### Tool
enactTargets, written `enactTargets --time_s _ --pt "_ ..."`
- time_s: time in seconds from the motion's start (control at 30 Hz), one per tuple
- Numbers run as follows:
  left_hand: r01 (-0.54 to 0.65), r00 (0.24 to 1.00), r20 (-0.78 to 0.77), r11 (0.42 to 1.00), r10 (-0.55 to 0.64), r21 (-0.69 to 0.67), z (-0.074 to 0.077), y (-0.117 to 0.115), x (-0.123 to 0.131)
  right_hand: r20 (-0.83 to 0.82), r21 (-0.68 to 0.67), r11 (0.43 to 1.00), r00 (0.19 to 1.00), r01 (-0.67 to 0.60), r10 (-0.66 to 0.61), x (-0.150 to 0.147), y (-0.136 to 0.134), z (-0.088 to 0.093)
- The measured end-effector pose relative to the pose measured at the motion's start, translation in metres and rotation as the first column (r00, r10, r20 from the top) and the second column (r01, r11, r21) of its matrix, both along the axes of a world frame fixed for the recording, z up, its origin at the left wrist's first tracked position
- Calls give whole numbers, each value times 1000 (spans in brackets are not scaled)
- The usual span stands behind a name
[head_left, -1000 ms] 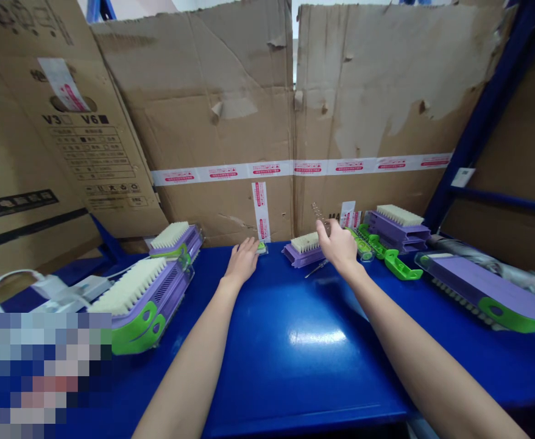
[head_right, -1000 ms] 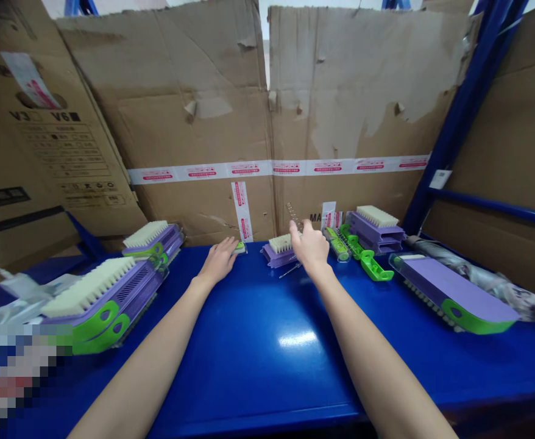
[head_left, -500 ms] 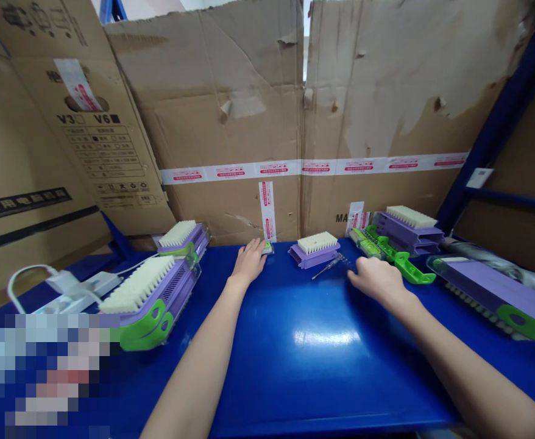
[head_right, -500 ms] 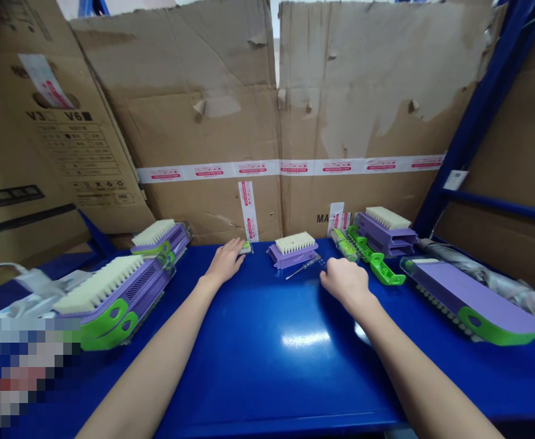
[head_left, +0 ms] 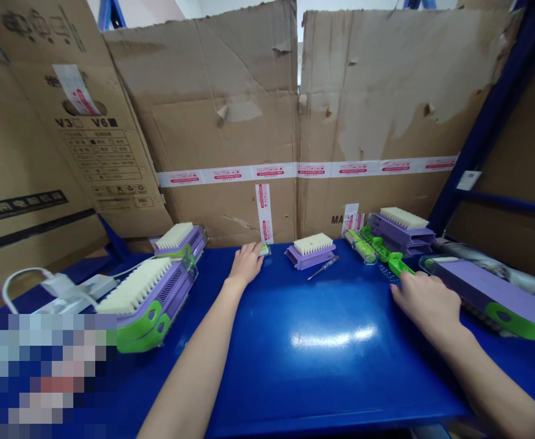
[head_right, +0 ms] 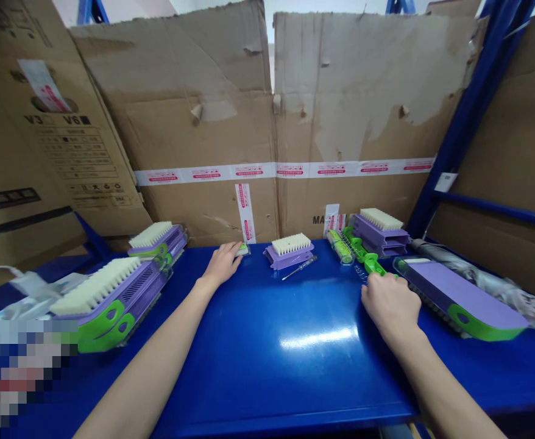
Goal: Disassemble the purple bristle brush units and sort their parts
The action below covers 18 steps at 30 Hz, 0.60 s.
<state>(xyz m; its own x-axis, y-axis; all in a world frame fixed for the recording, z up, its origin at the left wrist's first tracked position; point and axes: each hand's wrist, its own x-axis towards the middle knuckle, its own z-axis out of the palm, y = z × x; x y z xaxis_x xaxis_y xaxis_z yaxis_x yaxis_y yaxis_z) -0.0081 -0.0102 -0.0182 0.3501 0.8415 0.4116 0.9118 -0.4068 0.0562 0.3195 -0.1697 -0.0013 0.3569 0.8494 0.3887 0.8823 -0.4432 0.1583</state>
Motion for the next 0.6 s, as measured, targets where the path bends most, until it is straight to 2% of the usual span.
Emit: enactTargets --time_s 0.4,0.6 --pt "-9 1000 -9 1000 9 3 2 -2 0 43 -1 1000 999 -26 26 1 14 1" --pt "-7 1000 -6 1000 7 -6 1 -2 1 118 -15 990 983 -139 140 1 20 -4"
